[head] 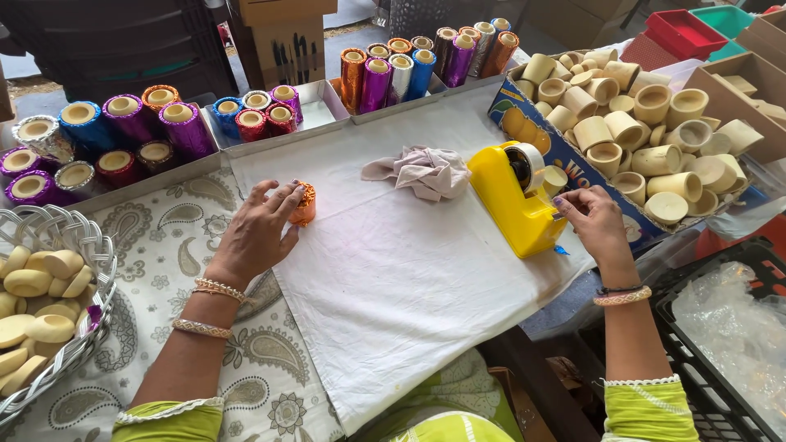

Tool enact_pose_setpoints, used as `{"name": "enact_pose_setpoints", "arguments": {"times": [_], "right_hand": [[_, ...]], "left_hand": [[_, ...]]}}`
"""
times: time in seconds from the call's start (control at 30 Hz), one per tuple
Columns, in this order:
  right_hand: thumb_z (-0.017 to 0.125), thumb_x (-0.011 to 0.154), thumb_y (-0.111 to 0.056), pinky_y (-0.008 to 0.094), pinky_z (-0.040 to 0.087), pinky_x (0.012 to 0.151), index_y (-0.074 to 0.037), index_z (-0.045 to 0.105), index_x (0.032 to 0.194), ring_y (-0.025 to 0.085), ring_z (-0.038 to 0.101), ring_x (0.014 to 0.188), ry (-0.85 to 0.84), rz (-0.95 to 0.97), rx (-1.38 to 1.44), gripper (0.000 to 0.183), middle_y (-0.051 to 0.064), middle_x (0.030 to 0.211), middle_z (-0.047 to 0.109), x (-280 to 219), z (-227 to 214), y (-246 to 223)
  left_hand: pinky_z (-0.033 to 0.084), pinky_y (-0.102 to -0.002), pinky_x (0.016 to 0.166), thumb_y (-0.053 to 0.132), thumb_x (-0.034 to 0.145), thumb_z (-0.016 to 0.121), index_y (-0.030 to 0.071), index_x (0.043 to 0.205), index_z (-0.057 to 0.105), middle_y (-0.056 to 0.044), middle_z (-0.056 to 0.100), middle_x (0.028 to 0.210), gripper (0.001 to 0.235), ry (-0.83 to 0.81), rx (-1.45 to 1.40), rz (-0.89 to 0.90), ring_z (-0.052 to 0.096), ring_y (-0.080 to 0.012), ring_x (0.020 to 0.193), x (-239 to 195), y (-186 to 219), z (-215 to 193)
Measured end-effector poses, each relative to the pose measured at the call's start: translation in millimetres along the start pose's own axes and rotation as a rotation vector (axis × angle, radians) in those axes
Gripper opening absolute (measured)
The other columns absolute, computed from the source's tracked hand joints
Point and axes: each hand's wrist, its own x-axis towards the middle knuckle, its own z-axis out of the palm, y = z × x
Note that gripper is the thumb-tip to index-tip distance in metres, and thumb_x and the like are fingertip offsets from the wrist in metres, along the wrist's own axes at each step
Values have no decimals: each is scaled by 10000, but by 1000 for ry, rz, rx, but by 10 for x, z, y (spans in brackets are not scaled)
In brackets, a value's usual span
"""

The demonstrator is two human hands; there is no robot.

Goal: The person wraps small cylindrical candles in shiny metallic foil. They pick up a candle, wrap it in purple foil, and place it in a tray. Later, they wrap another candle in orange foil, securing the ends with tape from a yellow dispenser.

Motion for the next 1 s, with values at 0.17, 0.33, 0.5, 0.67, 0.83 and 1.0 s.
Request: {"name": "enact_pose_setpoints", "arguments": {"times": [0.17,0.33,0.5,0.67,0.83,1.0], "right_hand": [[754,950,-283,271,514,605,-23,771,1057,121,598,723,-19,68,-98,281,22,1000,601,-9,2,-5],[731,981,-257,218,477,668,-18,752,1021,56,558,783,-38,69,348,243,-23,1025,582,78,93,372],[681,1044,-245,189,492,749,-81,702,1066,47,564,813,-42,183,735,166,-21,969,653,63,104,651],[665,1047,-233,208,501,809,-76,657,1102,58,603,883,-61,183,888,167,-19,975,667,-2,95,627],[702,1014,-143,215,506,862,-54,624,1135,61,598,902,-31,121,922,169,-1,1034,663,-126,147,534],[697,981,-127,231,537,937,-56,609,1125,77,631,931,1,105,958,183,17,1045,676,-264,186,319]], "left_hand": [[499,-428,1072,121,781,740,47,1403,553,-108,609,1397,654,-3,9,-13,497,-359,1316,0,6,8],[500,-428,1075,126,786,741,39,1397,554,-115,610,1394,645,-3,23,-1,502,-359,1303,-5,1,8],[503,-426,1057,117,788,740,34,1390,562,-117,614,1392,634,-15,7,-4,510,-361,1293,3,17,5],[522,-433,1056,114,768,763,43,1365,580,-109,619,1389,628,8,2,-1,523,-347,1289,3,19,2],[533,-430,1026,103,769,762,38,1381,575,-104,624,1379,643,0,0,-8,529,-349,1269,4,37,-9],[539,-432,1012,114,764,770,40,1356,581,-104,623,1378,625,-10,0,-20,531,-347,1276,7,31,9]]}}
